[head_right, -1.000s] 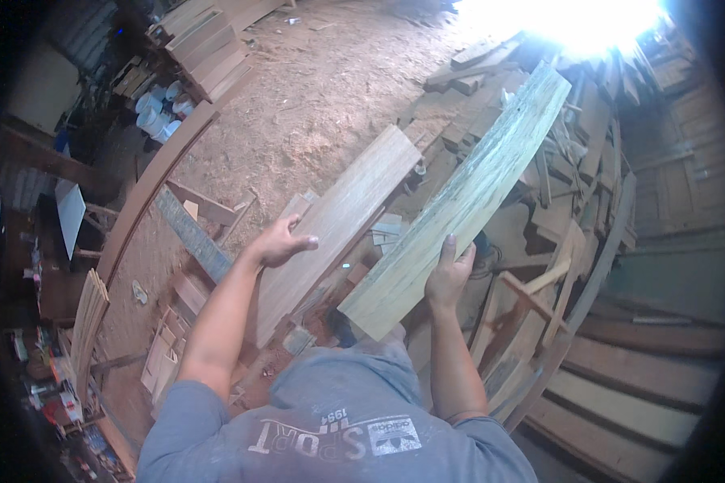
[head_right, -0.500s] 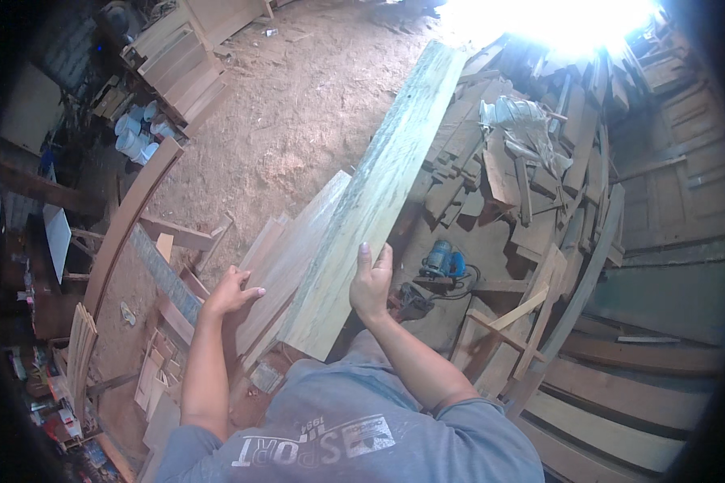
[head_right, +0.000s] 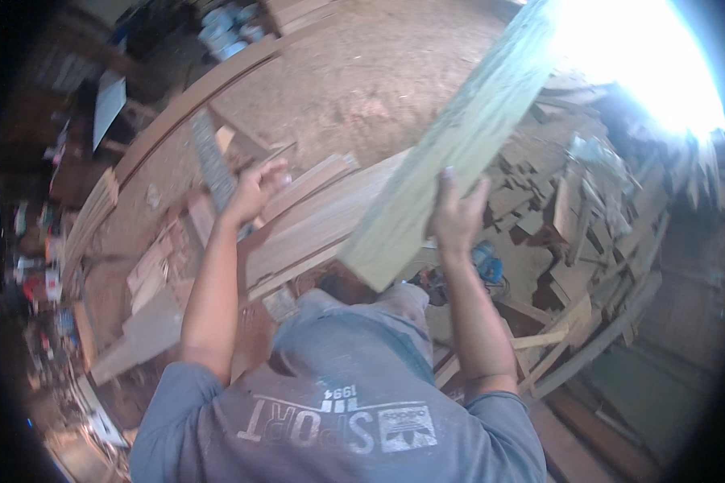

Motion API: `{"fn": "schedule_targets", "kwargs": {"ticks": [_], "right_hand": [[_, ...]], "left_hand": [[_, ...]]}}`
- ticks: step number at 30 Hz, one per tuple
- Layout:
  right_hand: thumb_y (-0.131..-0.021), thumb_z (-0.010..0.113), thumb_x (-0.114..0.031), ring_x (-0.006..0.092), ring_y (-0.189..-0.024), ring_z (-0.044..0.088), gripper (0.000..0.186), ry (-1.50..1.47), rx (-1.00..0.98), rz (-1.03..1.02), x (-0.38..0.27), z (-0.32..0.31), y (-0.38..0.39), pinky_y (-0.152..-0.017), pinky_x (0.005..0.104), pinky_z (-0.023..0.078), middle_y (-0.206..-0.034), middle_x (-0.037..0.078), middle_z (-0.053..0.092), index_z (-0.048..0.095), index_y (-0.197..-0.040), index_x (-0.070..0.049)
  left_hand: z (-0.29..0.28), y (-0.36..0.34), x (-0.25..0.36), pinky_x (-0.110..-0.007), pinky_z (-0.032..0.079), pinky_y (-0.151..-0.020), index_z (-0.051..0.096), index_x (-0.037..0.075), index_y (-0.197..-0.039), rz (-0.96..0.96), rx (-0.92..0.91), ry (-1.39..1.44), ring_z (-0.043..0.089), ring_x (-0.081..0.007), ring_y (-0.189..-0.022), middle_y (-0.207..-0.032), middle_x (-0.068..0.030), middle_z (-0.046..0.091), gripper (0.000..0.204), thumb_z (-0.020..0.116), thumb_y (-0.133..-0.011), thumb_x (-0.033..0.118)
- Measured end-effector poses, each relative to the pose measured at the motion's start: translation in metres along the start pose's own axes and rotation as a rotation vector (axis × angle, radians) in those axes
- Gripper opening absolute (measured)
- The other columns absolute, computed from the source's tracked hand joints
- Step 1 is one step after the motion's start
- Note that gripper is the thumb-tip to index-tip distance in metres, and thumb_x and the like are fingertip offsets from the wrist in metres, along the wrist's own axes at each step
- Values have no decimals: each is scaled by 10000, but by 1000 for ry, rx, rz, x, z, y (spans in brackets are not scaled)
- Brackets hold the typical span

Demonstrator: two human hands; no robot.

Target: The person selects wooden planks from a pile, positions them on a workbench, and uses a handheld circular saw to cut the planks. The person repeatedly handles and stacks the cut pieces.

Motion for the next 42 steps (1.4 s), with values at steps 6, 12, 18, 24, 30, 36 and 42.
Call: {"fn": "schedule_targets", "kwargs": {"ticks": [6, 12, 18, 24, 30, 36, 42], "right_hand": [[-1073, 674, -186, 225, -1006, 676, 267, 285, -268, -378, -49, -6, -53, -898, 382, 539, -1119, 168, 701, 605, -1250, 2], [-1093, 624, -185, 276, -870, 761, 268, 689, -674, -484, -69, 22, -43, -694, 492, 615, -1032, 151, 767, 629, -1338, -78], [-1008, 575, -93, 306, -1337, 646, 362, 872, -1092, -1163, -13, 38, -9, -1031, 394, 633, -1501, 95, 614, 566, -1366, -145], [-967, 653, -185, 370, -1387, 588, 388, 706, -986, -1080, -14, 43, -4, -1169, 552, 465, -1449, 137, 612, 549, -1339, -154], [-825, 817, -429, 422, -1368, 529, 774, 681, -1067, -933, 16, 71, -26, -1208, 571, 356, -1424, 181, 579, 517, -1487, -166], [-790, 797, -676, 427, -1381, 518, 892, 624, -1008, -1039, 34, 100, -26, -1204, 560, 365, -1453, 195, 573, 566, -1477, -157], [-811, 746, -735, 431, -1443, 443, 906, 658, -1029, -1022, 54, 95, -39, -1217, 585, 331, -1517, 215, 516, 557, -1486, -160]], "left_hand": [[-117, 78, 34, -351, 490, -1123, 658, 48, -1436, 233, 352, 473, 664, -202, -1281, -1363, -95, 712, 456, 692, -1081, 332], [-97, 131, 61, -437, 432, -1206, 450, 0, -1584, 181, 380, 837, 573, -308, -1424, -1512, -201, 591, 678, 621, -1099, 442], [-4, 135, 40, -521, 418, -1181, 463, 15, -1556, -56, 646, 1314, 538, -319, -1412, -1500, -173, 554, 667, 713, -1051, 372], [47, 146, -31, -499, 439, -1149, 538, 41, -1463, -286, 841, 1327, 555, -292, -1360, -1456, -122, 564, 480, 694, -1052, 232], [63, 150, -72, -422, 494, -1130, 534, 35, -1467, -249, 802, 1399, 574, -259, -1346, -1468, -109, 566, 447, 662, -1081, 219], [57, 150, -104, -403, 570, -1103, 568, 13, -1392, -325, 799, 1399, 630, -258, -1308, -1417, -144, 609, 369, 649, -1089, 207], [50, 148, -61, -323, 651, -697, 704, 5, -1043, -696, 223, 915, 748, -200, -712, -825, -78, 755, 302, 709, -1067, 307]]}}
Point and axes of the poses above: each hand's wrist, its own y-axis away from the middle knuckle, its own z-axis out of the palm, x = y × z, the point moved 5 cm from there along -y, towards the middle knuckle
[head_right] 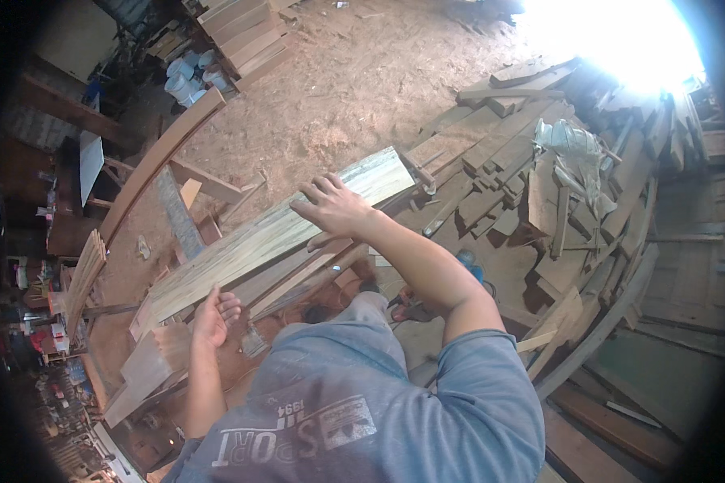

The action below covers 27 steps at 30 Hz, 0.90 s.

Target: The person selects wooden planks from a pile, positions them on a workbench, and uses a handheld circular saw to cut the planks. The person repeatedly handles and stacks the cut pieces.

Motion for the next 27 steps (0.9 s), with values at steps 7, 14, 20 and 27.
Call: {"fn": "schedule_targets", "kwargs": {"ticks": [7, 14, 20, 27], "right_hand": [[-801, 756, -729, 424, -1448, 448, 919, 18, -23, -18, 6, 1, 3, -1235, 569, 321, -1519, 208, 525, 547, -1498, -168], [-752, 555, -1013, 375, -1582, 343, 1226, -38, -270, 150, 40, 4, 8, -1329, 623, 162, -1671, 172, 443, 438, -1648, -183], [-906, 769, -632, 315, -1317, 601, 663, -64, 175, 8, 16, -16, 15, -1152, 526, 454, -1343, 132, 682, 685, -1312, -113], [-1012, 703, -403, 300, -1296, 648, 328, -332, 116, -327, -70, 26, 8, -1160, 475, 491, -1254, 112, 738, 748, -1152, -110]], "left_hand": [[102, 4, 79, -481, 564, -924, 706, 50, -1159, 1247, 248, -1283, 701, -368, -992, -1094, -149, 756, 488, 887, -884, 411], [90, -71, 97, -495, 505, -1139, 606, 55, -1480, 556, -53, -1614, 637, -406, -1344, -1436, -251, 667, 1115, 872, -664, 768], [81, -88, 94, -494, 520, -1105, 632, 12, -1418, 536, 20, -1487, 653, -431, -1305, -1382, -279, 686, 1000, 762, -807, 793], [110, -67, 158, -574, 469, -1115, 679, 14, -1319, 832, 233, -1602, 702, -410, -1227, -1323, -263, 719, 922, 605, -912, 838]]}}
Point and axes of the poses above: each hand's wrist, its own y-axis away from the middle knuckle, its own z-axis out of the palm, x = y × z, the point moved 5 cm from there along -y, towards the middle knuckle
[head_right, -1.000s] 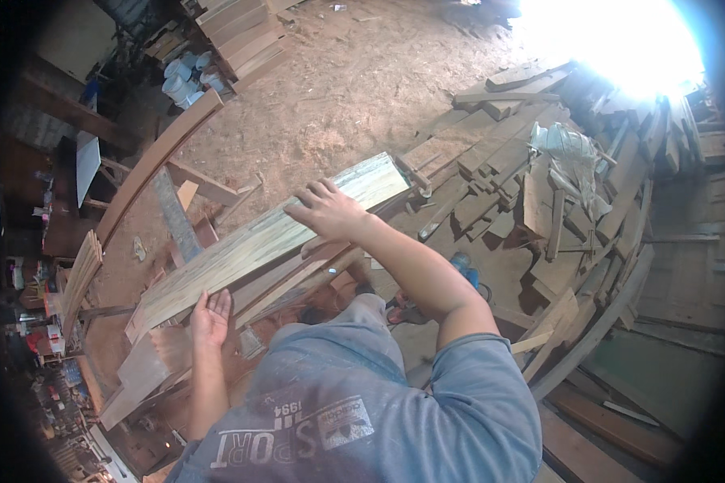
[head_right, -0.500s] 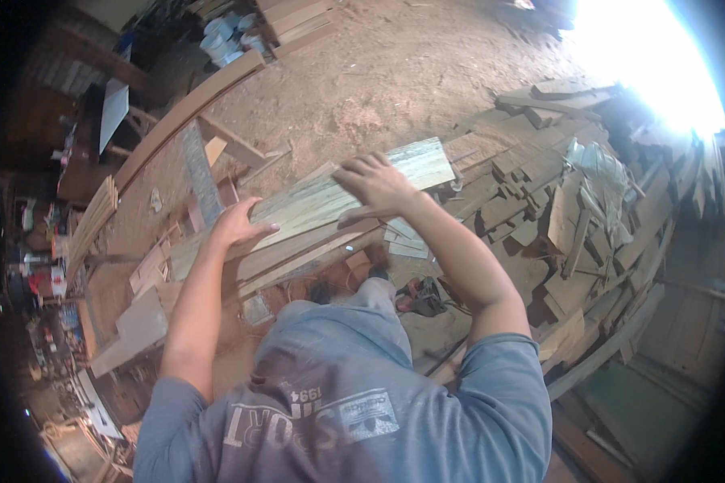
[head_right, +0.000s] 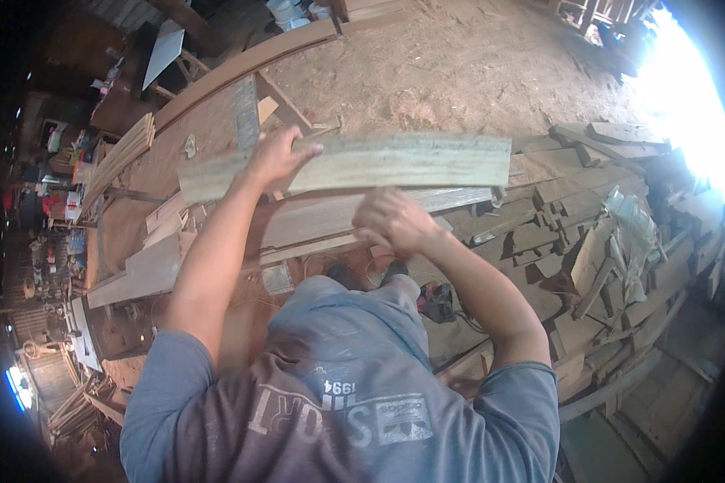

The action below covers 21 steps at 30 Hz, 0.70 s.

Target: The person selects wooden planks from a pile, positions them on a workbench, and uses a handheld circular saw to cut the planks. The person repeatedly handles and stacks the cut pieces.

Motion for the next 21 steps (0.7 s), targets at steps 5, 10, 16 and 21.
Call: {"fn": "schedule_targets", "kwargs": {"ticks": [5, 10, 16, 21], "right_hand": [[-821, 776, -741, 360, -1468, 535, 1010, 270, -516, 432, 43, 4, -48, -1266, 527, 371, -1571, 185, 568, 527, -1563, -103], [-582, 930, -729, 421, -1286, 666, 1218, -11, -844, 618, 93, 5, -54, -1115, 510, 520, -1350, 250, 710, 542, -1540, -83], [-542, 990, -642, 443, -1261, 671, 1198, -13, -776, 588, 93, 10, -54, -1097, 521, 530, -1375, 278, 679, 579, -1515, -77], [-647, 933, -672, 425, -1148, 713, 960, 328, -566, 398, 47, -19, -45, -1009, 554, 566, -1292, 213, 648, 645, -1373, -114]], "left_hand": [[-57, -17, -14, -609, 399, -1131, 698, 36, -1279, -52, 173, -67, 724, -366, -1179, -1229, -210, 769, 897, 596, -912, 848], [-86, -17, -14, -580, 396, -1142, 696, 34, -1287, -114, 199, -53, 718, -344, -1199, -1227, -203, 770, 911, 613, -895, 852], [-83, 0, -31, -582, 387, -1161, 695, 39, -1291, -155, 206, -35, 693, -332, -1253, -1288, -205, 746, 936, 606, -877, 874], [-79, 13, -23, -620, 364, -1173, 692, 27, -1279, -159, 220, 40, 697, -348, -1241, -1234, -198, 765, 939, 611, -878, 873]]}}
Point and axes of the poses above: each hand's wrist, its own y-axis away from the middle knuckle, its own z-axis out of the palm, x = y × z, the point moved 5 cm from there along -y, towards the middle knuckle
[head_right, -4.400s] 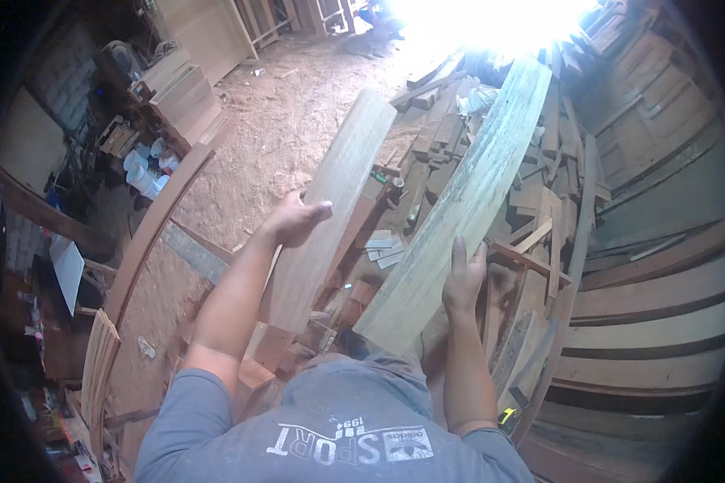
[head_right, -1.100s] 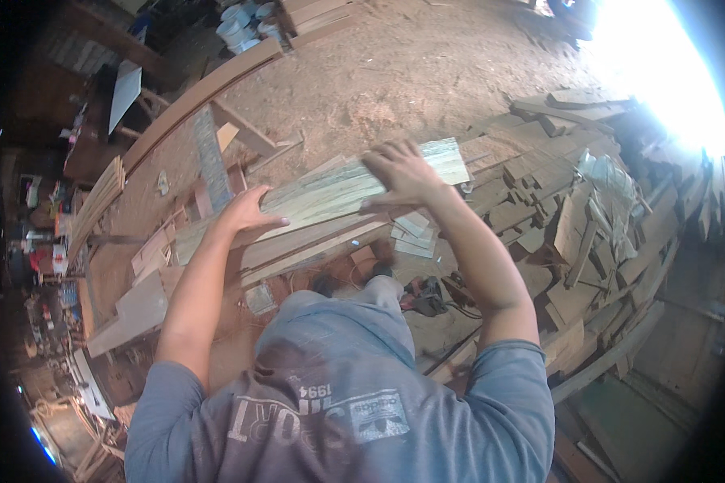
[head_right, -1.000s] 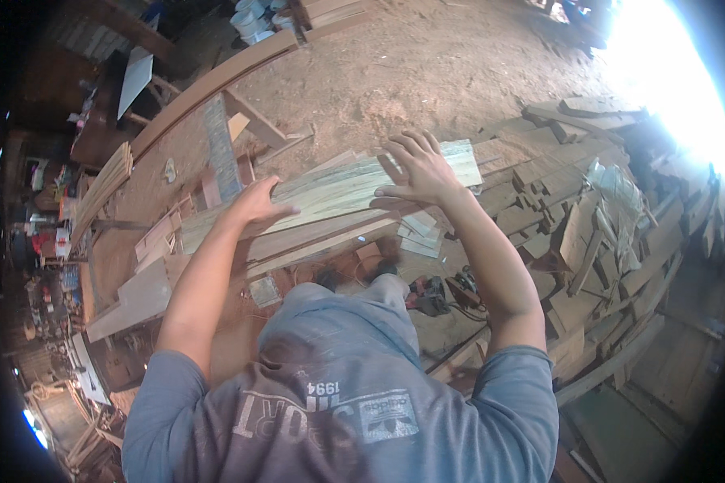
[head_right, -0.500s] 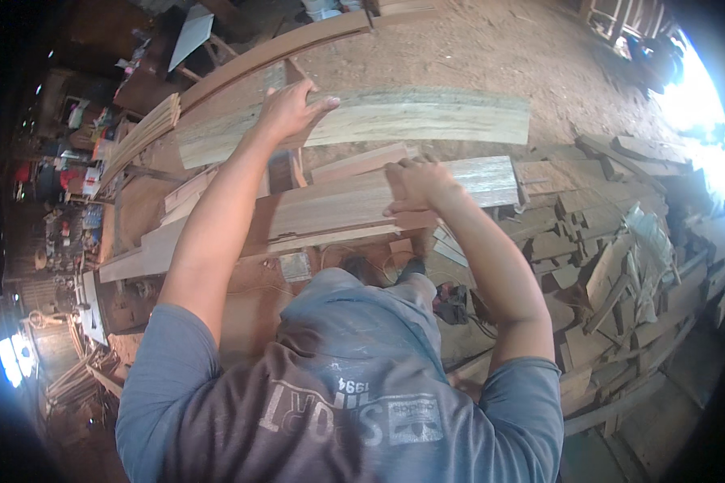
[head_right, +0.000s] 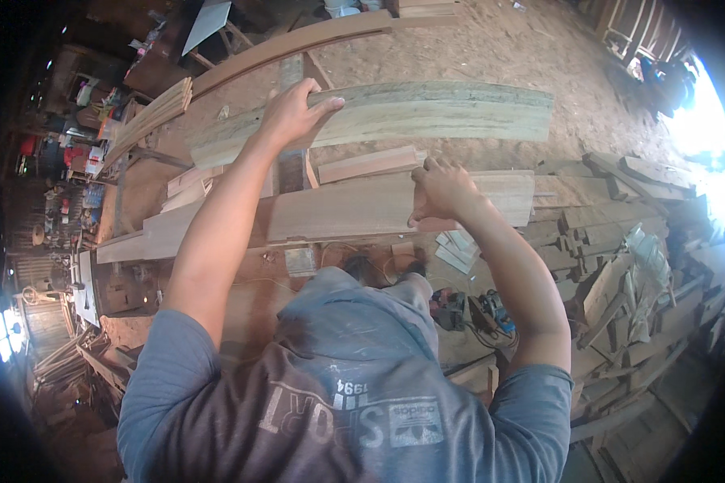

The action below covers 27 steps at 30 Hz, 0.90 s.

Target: The person selects wooden planks from a pile, positions them on a workbench, and uses a handheld circular saw to cut the planks. The person repeatedly handles and stacks the cut pieces.

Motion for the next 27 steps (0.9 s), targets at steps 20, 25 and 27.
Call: {"fn": "schedule_targets", "kwargs": {"ticks": [20, 25, 27], "right_hand": [[-927, 772, -440, 320, -1196, 701, 569, -2, 220, 9, 2, 1, 70, -1003, 446, 562, -1209, 115, 680, 564, -1331, -98], [-975, 701, -368, 280, -1182, 700, 420, 92, 311, -15, -8, 12, 70, -1033, 443, 535, -1177, 86, 687, 602, -1292, -111], [-989, 666, -331, 257, -1129, 703, 300, 70, 248, 0, -21, 1, 86, -1016, 435, 536, -1114, 59, 689, 632, -1208, -129]], "left_hand": [[57, 32, 49, -575, 429, -1014, 689, 45, -1165, 90, 47, 81, 727, -392, -1082, -1106, -185, 778, 720, 657, -958, 734], [90, 35, 52, -495, 560, -930, 698, 66, -1188, 43, -36, 115, 738, -325, -1066, -1094, -175, 778, 789, 640, -915, 804], [99, 37, 47, -497, 564, -946, 690, 65, -1198, 63, -61, 111, 740, -320, -1067, -1089, -176, 774, 812, 632, -907, 820]]}}
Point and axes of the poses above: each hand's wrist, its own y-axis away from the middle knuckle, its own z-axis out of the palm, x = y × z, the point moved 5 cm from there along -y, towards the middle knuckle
